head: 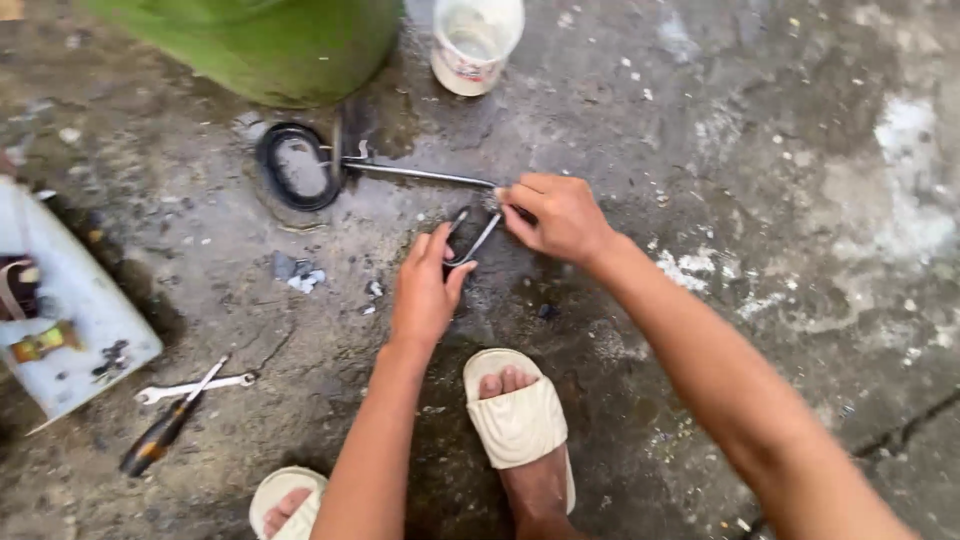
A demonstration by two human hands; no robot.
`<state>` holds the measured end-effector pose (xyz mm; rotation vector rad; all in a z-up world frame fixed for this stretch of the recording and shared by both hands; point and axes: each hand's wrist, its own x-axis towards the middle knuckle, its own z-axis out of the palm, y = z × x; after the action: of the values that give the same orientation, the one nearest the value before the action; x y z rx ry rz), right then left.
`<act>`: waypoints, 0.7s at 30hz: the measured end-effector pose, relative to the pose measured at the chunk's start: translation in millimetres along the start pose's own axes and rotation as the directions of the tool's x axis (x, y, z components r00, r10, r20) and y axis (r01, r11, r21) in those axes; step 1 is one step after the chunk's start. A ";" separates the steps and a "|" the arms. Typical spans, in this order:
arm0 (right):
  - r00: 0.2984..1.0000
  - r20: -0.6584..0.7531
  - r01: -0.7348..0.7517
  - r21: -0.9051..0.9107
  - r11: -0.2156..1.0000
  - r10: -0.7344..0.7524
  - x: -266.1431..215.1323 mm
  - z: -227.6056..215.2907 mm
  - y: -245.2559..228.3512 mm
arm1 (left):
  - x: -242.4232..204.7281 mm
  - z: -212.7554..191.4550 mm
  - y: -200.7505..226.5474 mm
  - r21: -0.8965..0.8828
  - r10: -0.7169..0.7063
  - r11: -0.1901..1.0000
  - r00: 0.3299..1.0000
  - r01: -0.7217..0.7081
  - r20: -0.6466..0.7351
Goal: Cleaning and polishing a metal heating element from an appliance using steel wool and water to remove mineral deposits.
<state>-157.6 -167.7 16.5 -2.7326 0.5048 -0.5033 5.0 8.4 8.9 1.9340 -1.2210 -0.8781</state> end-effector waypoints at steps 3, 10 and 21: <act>0.961 -0.059 -0.257 0.162 0.953 0.269 -21.2 27.0 -51.7 | -0.1 -2.1 0.6 0.005 -0.012 1.000 1.000 0.012 0.006; 0.980 -0.078 -0.177 0.108 0.978 0.186 -32.1 39.5 -13.8 | -3.5 -8.9 1.5 0.006 -0.027 1.000 0.999 0.027 0.024; 0.980 -0.137 -0.146 0.003 0.989 0.145 -28.0 35.1 -1.6 | -1.5 -20.7 25.3 0.020 -0.163 0.987 0.981 0.162 0.104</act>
<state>-167.9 -146.9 -21.9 -2.6536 0.7365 -0.6548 9.6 5.3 41.3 2.0414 -1.1414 -1.0709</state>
